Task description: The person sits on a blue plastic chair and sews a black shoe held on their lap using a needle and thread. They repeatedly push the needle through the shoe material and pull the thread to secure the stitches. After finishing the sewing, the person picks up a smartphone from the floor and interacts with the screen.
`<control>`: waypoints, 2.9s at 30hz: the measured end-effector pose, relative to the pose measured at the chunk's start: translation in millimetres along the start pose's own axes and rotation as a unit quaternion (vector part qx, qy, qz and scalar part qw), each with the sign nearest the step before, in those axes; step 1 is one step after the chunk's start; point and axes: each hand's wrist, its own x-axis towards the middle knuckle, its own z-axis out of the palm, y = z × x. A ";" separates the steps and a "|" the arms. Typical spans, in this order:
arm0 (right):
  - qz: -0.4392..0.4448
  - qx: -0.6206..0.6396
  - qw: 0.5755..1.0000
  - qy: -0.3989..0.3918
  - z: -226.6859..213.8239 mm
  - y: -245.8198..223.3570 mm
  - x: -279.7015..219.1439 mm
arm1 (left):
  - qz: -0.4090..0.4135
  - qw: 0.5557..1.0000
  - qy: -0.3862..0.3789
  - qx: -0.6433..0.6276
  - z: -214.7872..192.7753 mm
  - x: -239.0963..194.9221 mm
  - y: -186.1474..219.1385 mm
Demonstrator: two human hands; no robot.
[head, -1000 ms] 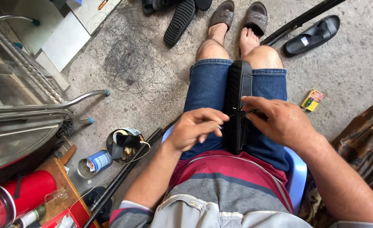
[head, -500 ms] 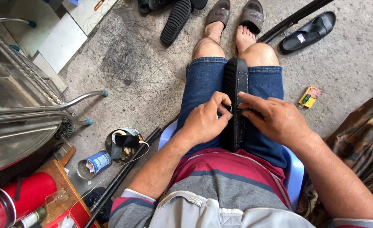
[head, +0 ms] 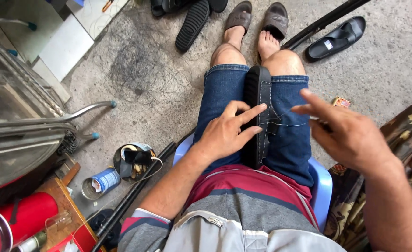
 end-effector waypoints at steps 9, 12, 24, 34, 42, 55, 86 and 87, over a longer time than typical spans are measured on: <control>0.141 0.061 0.982 -0.113 -4.5 -18.0 12.3 | 0.070 0.970 0.231 -0.014 18.3 5.9 12.2; 0.164 0.128 0.976 -0.064 9.7 -20.9 16.8 | 0.084 0.971 0.214 -0.064 24.1 6.9 6.3; 0.011 0.028 0.996 0.089 50.3 -9.7 21.3 | 0.135 0.946 0.259 -0.138 50.4 -7.8 -17.7; 0.148 0.306 0.939 0.051 63.0 -22.1 8.7 | 0.174 0.926 0.328 -0.075 64.6 -11.1 -22.5; 0.261 0.346 0.834 0.341 34.5 91.9 -26.4 | 0.175 0.929 0.291 -0.147 37.0 -14.3 -27.0; 0.026 0.014 0.985 0.171 65.5 16.8 -5.9 | 0.054 0.997 0.041 0.047 -3.6 -14.6 -27.1; 0.277 0.177 0.942 -0.067 28.1 1.5 15.9 | -0.077 0.941 -0.044 -0.326 9.4 -19.9 -56.0; 0.276 0.176 0.942 -0.068 17.1 1.5 16.0 | -0.077 0.941 -0.042 -0.327 0.3 -21.5 -67.5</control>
